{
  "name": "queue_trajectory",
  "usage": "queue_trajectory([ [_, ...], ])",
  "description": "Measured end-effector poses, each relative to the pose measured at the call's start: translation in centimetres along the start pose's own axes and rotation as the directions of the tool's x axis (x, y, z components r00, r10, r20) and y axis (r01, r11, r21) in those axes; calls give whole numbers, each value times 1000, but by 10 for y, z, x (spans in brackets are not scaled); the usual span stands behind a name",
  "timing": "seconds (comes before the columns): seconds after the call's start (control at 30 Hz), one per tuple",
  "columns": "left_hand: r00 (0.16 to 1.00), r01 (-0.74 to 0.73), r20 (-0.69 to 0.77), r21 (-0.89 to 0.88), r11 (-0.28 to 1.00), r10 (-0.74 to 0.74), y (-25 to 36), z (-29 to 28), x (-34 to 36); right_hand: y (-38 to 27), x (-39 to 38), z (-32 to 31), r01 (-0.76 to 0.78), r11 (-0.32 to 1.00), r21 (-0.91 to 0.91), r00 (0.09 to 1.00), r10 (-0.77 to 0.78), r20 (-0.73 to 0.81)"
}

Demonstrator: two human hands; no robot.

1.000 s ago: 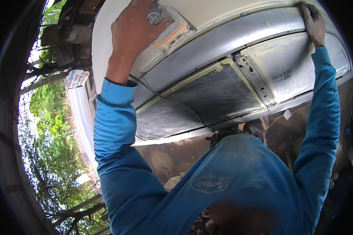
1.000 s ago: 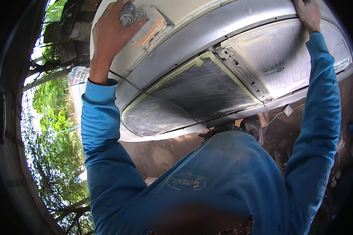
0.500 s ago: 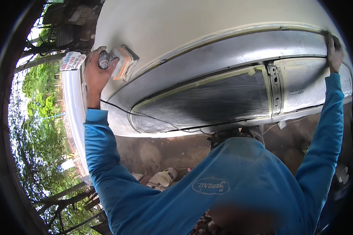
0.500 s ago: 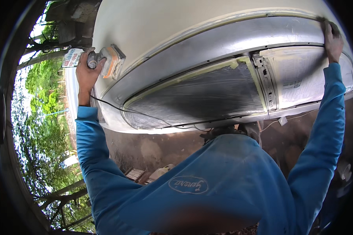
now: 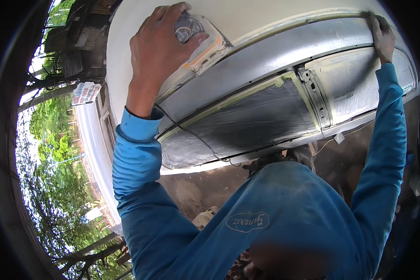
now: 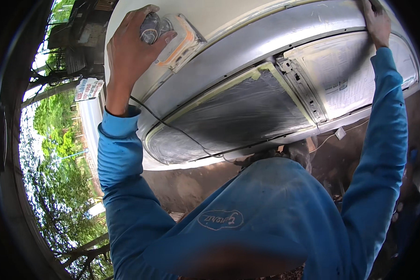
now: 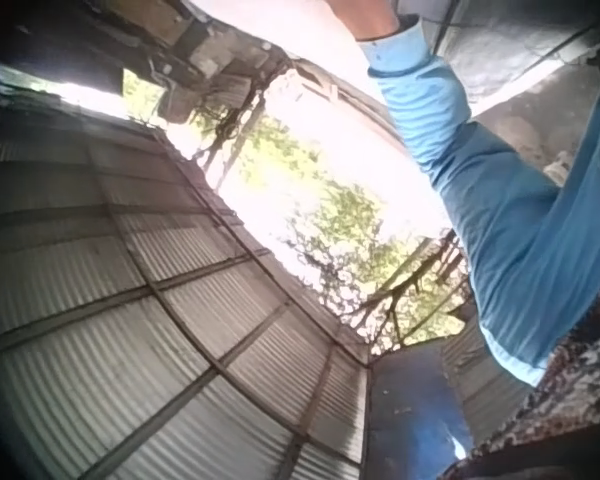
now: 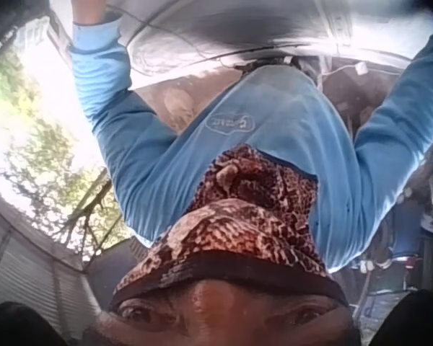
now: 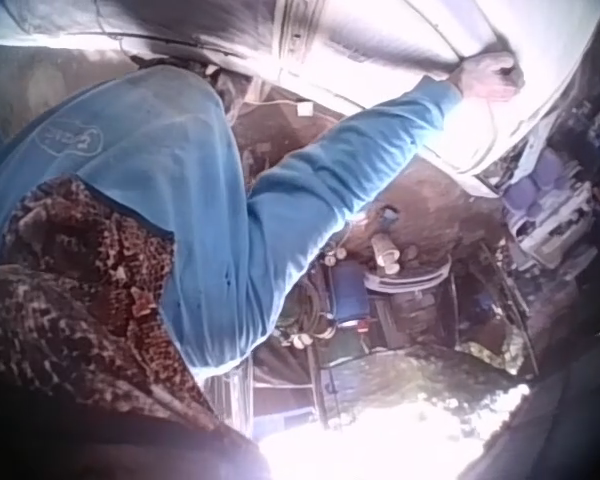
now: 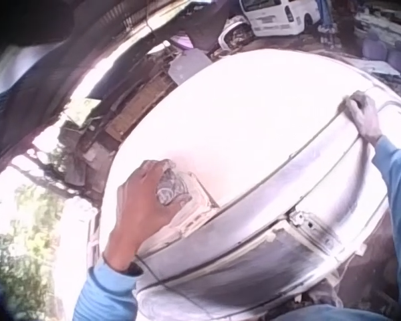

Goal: Sanding the roof and pillars of a car using an electric orbital sander.

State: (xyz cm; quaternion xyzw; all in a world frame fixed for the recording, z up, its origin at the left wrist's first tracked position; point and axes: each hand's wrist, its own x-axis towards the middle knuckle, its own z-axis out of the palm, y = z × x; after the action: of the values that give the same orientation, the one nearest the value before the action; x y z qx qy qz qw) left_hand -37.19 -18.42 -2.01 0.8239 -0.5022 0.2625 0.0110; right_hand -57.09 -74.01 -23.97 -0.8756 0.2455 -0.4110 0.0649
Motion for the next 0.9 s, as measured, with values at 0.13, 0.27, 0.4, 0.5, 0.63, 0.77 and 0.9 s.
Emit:
queue_trajectory([
  [0.13, 999, 18, 52, -104, 994, -13, 34, 3, 34, -5, -2, -1, -27, 1000, -7, 999, 27, -23],
  [0.27, 997, -74, -23, -134, 988, 71, 45, 9, 56, -8, 0, -2, 10, 1000, -23, 1000, -11, -24],
  [0.4, 993, -120, -23, -145, 982, 118, 37, 6, 52, -2, -1, -1, 20, 1000, -1, 1000, -20, -20],
  [0.5, 994, -107, -37, -192, 976, 102, 22, 0, 31, 2, -1, -1, -9, 999, -32, 1000, 9, -15],
  [0.63, 999, -6, 40, -85, 996, 10, -13, 1, 3, -2, 0, -7, 176, 972, -159, 984, -172, 37],
  [0.77, 998, 19, 60, -68, 997, -15, -48, 2, -30, -7, -1, -8, -119, 993, -10, 991, 119, 52],
  [0.9, 984, 128, 132, -59, 990, -119, -68, -7, -48, -8, -1, -5, -56, 998, -35, 998, 55, -32],
])
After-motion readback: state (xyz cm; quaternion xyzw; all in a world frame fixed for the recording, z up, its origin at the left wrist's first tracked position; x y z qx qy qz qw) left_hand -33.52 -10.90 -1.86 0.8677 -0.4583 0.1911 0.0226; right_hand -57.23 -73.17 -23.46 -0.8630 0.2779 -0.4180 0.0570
